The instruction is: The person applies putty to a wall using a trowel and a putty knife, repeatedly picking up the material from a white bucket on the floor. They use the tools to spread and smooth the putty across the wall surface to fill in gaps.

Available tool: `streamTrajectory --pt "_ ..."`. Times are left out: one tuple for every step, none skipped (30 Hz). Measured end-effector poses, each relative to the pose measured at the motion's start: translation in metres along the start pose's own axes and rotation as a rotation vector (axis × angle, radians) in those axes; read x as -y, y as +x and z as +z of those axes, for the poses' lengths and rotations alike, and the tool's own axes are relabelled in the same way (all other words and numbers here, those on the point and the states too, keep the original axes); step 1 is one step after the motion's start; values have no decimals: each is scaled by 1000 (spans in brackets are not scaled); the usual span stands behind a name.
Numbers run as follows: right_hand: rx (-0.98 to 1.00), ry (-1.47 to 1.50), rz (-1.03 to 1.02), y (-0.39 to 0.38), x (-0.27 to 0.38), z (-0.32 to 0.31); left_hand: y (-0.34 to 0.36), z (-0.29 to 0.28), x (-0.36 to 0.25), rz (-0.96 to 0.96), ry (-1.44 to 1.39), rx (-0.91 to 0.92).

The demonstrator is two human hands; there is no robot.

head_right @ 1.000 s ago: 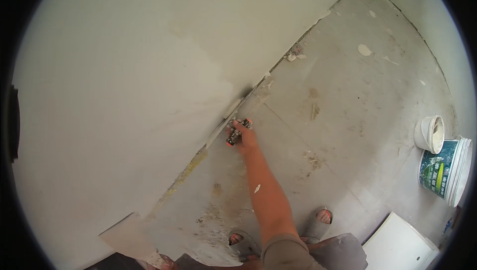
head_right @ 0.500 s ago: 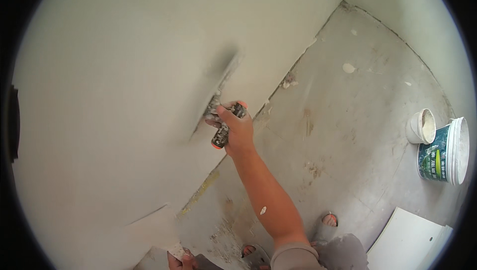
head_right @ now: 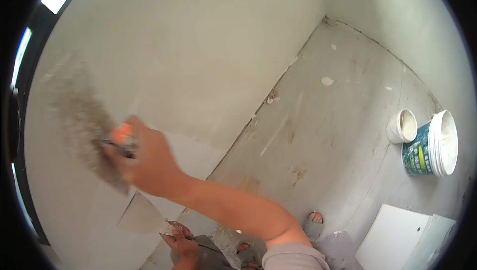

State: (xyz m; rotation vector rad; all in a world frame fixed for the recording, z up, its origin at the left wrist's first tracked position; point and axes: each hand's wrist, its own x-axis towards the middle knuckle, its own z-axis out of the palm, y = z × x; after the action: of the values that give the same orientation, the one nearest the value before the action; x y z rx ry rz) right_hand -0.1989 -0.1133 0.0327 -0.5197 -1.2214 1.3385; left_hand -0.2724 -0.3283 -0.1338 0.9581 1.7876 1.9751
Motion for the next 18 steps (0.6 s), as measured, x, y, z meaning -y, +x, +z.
streamTrajectory --pt "-30 -50 45 -5 -10 -11 0 -2 -2 -35 8 8" --pt "-96 -65 73 -2 -21 -25 -1 -1 -1 -69 7 16" --pt "-162 -80 101 4 -30 -36 -3 -2 -2 -55 -10 -4" --pt "-205 -120 123 13 -36 -49 -6 -2 0 -60 3 31" --pt "-246 -155 145 25 -37 -55 -8 -2 0 -62 21 61" --pt "-226 -158 137 38 -36 -52 -10 -3 -1 -56 10 43" --pt "-246 -258 98 52 -34 -46 -12 -4 -2 -50 14 42" --pt "-268 -363 58 59 -32 -40 -13 -2 -3 -48 16 43" --pt "-249 -368 51 55 -31 -24 -12 0 -5 -46 5 25" --pt "-101 -486 -147 43 -31 -5 -11 2 -8 -43 10 38" --pt "50 -607 -337 29 -28 4 -13 4 -11 -51 11 57" --pt "69 -613 -333 17 -27 9 -13 1 -11 -61 4 42" --pt "159 -609 -446 5 -27 10 -14 -2 -8 -80 3 56" --pt "251 -609 -565 2 -28 8 -12 1 -1 -96 -8 73" --pt "231 -751 -720 13 -24 -1 -10 1 4 -114 -20 59" --pt "177 -836 -880 34 4 -14 -9 -4 -15 -88 11 66" --pt "171 -892 -1021 56 19 -20 -10 -11 -16 -101 20 67" --pt "110 -985 -1189 77 40 -24 -10 -12 -17 -134 15 58"
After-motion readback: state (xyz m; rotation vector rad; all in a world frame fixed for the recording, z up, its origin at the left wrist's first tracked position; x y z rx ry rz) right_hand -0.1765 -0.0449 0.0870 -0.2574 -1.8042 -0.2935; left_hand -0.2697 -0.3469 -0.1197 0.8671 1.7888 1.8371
